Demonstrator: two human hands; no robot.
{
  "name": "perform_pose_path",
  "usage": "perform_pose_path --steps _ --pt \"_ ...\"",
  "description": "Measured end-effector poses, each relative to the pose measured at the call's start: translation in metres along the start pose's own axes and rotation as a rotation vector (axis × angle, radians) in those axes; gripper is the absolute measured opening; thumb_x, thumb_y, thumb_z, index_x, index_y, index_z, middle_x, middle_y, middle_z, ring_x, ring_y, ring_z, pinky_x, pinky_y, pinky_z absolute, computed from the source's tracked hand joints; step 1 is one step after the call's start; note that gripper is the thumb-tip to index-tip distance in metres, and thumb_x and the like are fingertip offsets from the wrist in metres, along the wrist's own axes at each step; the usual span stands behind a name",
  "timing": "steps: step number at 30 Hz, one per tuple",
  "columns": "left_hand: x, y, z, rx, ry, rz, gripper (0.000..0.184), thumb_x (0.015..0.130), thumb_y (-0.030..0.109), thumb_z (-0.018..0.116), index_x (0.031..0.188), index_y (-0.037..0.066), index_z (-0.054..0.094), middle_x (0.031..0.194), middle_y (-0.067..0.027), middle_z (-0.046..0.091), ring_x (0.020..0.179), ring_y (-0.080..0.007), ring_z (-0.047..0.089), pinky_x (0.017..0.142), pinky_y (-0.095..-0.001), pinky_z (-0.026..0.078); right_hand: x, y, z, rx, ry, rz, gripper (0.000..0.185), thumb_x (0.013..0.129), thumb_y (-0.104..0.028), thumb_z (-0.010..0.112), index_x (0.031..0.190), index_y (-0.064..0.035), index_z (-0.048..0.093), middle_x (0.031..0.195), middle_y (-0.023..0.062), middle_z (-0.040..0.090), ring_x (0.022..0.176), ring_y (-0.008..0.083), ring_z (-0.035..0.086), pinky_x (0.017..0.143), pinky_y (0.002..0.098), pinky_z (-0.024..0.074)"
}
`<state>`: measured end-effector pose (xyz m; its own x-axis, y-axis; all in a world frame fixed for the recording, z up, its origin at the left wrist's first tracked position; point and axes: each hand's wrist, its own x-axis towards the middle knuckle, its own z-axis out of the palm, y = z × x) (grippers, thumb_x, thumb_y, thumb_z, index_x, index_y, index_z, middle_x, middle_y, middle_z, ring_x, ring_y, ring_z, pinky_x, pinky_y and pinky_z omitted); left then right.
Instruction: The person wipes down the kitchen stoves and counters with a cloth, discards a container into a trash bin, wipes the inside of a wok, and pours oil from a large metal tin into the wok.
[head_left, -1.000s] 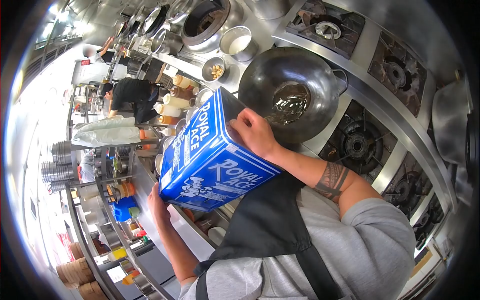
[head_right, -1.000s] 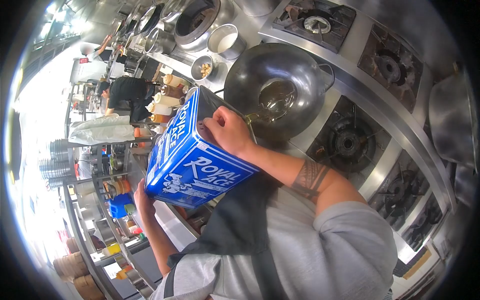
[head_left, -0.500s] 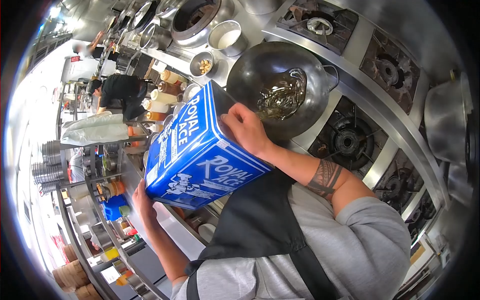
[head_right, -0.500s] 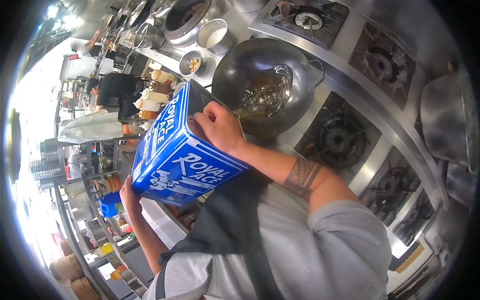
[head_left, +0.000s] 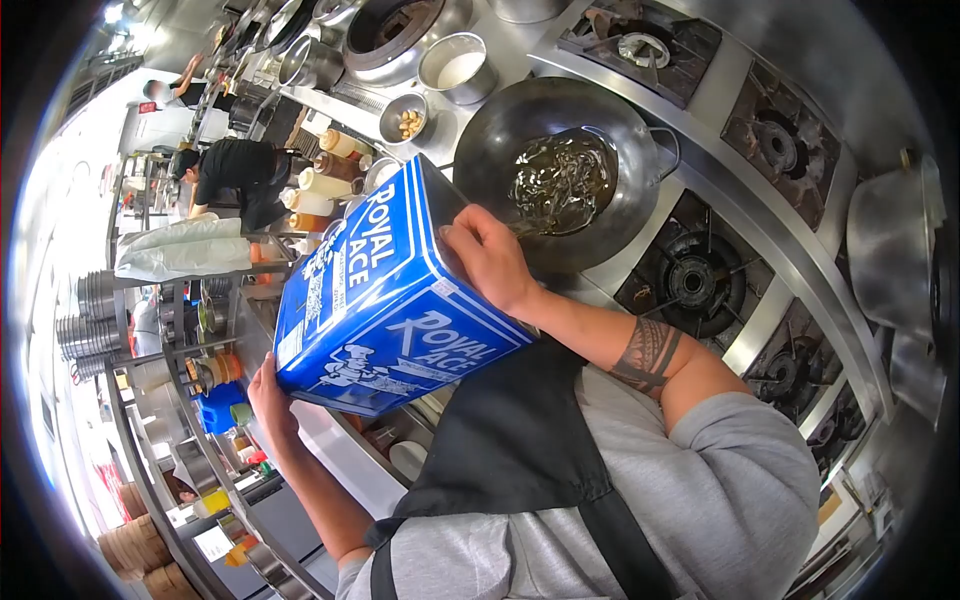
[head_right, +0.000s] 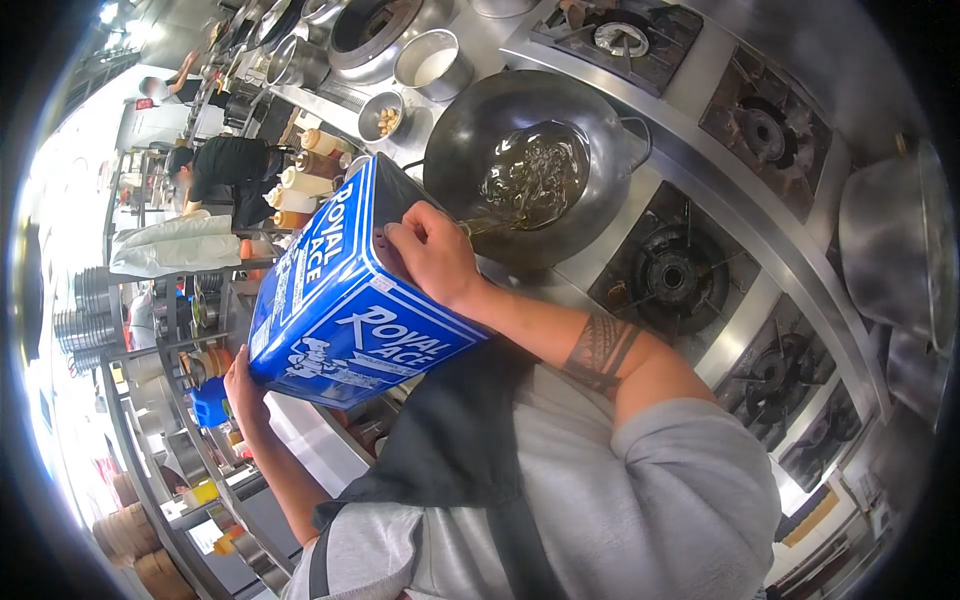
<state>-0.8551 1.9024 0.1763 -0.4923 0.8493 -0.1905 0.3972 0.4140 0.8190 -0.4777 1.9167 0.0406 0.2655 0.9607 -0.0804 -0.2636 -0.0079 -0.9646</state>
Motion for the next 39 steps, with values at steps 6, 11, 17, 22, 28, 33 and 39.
perform_pose_path --steps 6,11,17,22,28,33,39 --pt "-0.001 0.004 -0.003 0.040 -0.036 -0.011 0.038 0.099 0.034 0.062 0.101 -0.003 0.066 0.083 -0.0060 0.066 0.067 -0.0137 0.065 0.055 -0.0279 0.052 -0.001 0.000 0.000 0.035 0.005 -0.011 0.029 0.091 -0.027 0.067 0.080 -0.0019 0.059 0.071 0.0092 0.061 0.065 0.0174 0.057 0.063 0.0341 0.0450" --pt "-0.001 0.011 -0.007 0.071 -0.042 -0.014 0.046 0.101 0.043 0.061 0.099 -0.003 0.066 0.080 -0.0053 0.065 0.065 -0.0131 0.064 0.054 -0.0280 0.052 0.000 0.005 -0.001 0.077 -0.001 0.008 0.028 0.092 -0.028 0.066 0.082 -0.0020 0.060 0.070 0.0081 0.062 0.065 0.0157 0.057 0.063 0.0330 0.0452" --pt "-0.004 0.021 -0.007 0.121 -0.006 0.055 0.050 0.102 0.049 0.058 0.088 0.002 0.068 0.067 0.0017 0.057 0.055 -0.0063 0.047 0.047 -0.0247 0.033 0.003 0.011 -0.004 0.124 -0.011 0.024 0.028 0.093 -0.029 0.065 0.084 -0.0024 0.061 0.070 0.0067 0.061 0.065 0.0144 0.057 0.062 0.0320 0.0447" --pt "-0.010 0.031 0.001 0.112 0.052 0.097 0.050 0.103 0.048 0.057 0.084 0.002 0.067 0.064 0.0034 0.053 0.053 -0.0050 0.042 0.047 -0.0245 0.030 0.005 0.014 -0.007 0.193 -0.041 0.059 0.027 0.095 -0.027 0.064 0.086 -0.0024 0.061 0.070 0.0047 0.061 0.065 0.0113 0.055 0.062 0.0306 0.0436" --pt "-0.013 0.041 0.002 0.118 0.033 0.118 0.052 0.104 0.046 0.056 0.082 0.000 0.066 0.064 0.0028 0.053 0.053 -0.0054 0.043 0.048 -0.0250 0.032 0.005 0.015 -0.009 0.200 -0.031 0.007 0.026 0.095 -0.026 0.063 0.086 -0.0020 0.061 0.071 0.0046 0.060 0.066 0.0101 0.053 0.062 0.0299 0.0433" --pt "-0.010 0.046 0.001 0.145 0.040 0.153 0.052 0.105 0.045 0.055 0.086 -0.001 0.068 0.064 0.0034 0.054 0.054 -0.0048 0.042 0.050 -0.0239 0.031 0.005 0.019 -0.010 0.185 -0.017 -0.085 0.026 0.096 -0.026 0.063 0.087 -0.0012 0.060 0.072 0.0049 0.059 0.067 0.0104 0.052 0.063 0.0296 0.0434" --pt "-0.014 0.054 0.000 0.201 0.022 0.169 0.052 0.105 0.046 0.055 0.088 -0.001 0.070 0.064 0.0046 0.054 0.055 -0.0035 0.040 0.050 -0.0237 0.028 0.006 0.023 -0.009 0.238 -0.031 -0.045 0.025 0.097 -0.024 0.062 0.087 -0.0011 0.060 0.071 0.0041 0.057 0.068 0.0097 0.051 0.063 0.0294 0.0431"
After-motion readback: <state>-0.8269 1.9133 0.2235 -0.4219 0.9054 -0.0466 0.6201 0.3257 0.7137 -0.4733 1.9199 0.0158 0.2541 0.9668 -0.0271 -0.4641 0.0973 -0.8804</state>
